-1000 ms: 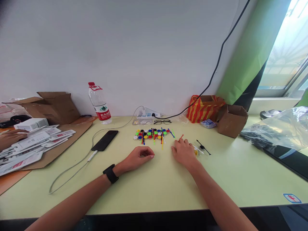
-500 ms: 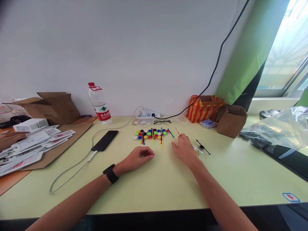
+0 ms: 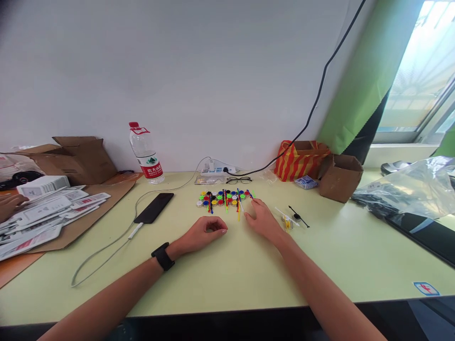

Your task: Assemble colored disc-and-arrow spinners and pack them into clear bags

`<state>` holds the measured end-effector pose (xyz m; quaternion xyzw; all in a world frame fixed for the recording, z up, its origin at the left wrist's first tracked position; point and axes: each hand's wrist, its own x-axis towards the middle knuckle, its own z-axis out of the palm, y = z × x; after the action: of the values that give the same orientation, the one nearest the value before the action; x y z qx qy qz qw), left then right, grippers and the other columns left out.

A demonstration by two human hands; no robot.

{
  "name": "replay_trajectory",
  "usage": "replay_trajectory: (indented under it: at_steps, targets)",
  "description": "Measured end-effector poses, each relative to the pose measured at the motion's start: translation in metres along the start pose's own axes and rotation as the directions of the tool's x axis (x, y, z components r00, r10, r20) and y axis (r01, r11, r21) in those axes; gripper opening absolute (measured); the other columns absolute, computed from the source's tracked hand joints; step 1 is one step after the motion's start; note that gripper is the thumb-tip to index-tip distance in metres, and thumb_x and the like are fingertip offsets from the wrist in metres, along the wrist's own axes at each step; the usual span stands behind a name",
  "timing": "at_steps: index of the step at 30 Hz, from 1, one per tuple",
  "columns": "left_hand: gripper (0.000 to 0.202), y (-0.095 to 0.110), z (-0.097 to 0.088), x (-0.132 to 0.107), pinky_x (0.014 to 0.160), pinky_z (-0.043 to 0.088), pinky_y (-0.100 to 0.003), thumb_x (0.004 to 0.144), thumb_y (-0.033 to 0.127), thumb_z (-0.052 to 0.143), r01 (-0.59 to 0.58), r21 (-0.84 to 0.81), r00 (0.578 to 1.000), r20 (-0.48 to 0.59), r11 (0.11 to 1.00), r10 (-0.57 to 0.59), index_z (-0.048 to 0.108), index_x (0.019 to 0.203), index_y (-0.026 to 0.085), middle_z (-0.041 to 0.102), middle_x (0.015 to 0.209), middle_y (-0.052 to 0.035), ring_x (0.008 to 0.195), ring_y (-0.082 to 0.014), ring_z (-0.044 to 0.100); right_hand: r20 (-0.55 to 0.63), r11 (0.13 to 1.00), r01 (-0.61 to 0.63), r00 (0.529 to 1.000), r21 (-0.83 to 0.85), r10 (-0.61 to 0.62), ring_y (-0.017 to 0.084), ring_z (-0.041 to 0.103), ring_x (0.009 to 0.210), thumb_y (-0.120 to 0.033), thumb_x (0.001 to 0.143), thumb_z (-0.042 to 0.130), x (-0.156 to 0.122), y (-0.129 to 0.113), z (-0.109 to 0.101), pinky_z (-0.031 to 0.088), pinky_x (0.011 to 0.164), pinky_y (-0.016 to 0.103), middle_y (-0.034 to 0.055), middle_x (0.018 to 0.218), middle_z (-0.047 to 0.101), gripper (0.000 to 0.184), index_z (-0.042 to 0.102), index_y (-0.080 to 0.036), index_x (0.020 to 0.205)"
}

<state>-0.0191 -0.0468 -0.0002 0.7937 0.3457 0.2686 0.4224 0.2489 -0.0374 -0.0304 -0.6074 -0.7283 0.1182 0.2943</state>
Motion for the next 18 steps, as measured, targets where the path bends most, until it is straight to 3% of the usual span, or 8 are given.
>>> replay_trajectory:
  at_steps: [7, 12, 18]
  targets:
    - [0.028, 0.000, 0.000, 0.000, 0.079, 0.053, -0.032, 0.092, 0.043, 0.068, -0.004, 0.006, 1.000, 0.005, 1.000, 0.003, 0.075, 0.093, 0.017, 0.074, 0.092, -0.0065, 0.083, -0.0180, 0.064, 0.008, 1.000, -0.023, 1.000, 0.002, 0.023, 0.028, 0.058, 0.131, -0.036, 0.095, 0.058, 0.004, 0.004, 0.001, 0.051, 0.105, 0.039, 0.0198, 0.146, 0.057, 0.048, 0.061, -0.011, 0.136]
    - [0.028, -0.001, 0.000, 0.000, 0.079, 0.054, -0.032, 0.092, 0.044, 0.068, 0.000, 0.009, 1.000, 0.006, 1.000, 0.000, 0.075, 0.094, 0.016, 0.074, 0.093, -0.0067, 0.084, -0.0183, 0.065, -0.011, 0.998, -0.055, 0.998, 0.020, 0.055, 0.027, 0.064, 0.117, -0.034, 0.093, 0.059, 0.005, 0.003, 0.000, 0.053, 0.096, 0.036, 0.0185, 0.141, 0.061, 0.045, 0.063, -0.011, 0.132]
    - [0.028, -0.001, 0.000, 0.000, 0.078, 0.053, -0.031, 0.092, 0.044, 0.068, -0.001, 0.000, 1.000, 0.007, 1.000, 0.001, 0.075, 0.094, 0.017, 0.074, 0.093, -0.0064, 0.083, -0.0175, 0.064, -0.167, 0.995, -0.090, 0.983, -0.044, 0.082, 0.024, 0.066, 0.086, -0.040, 0.095, 0.054, 0.010, 0.006, -0.012, 0.049, 0.078, 0.034, 0.0123, 0.097, 0.073, 0.030, 0.072, -0.016, 0.095]
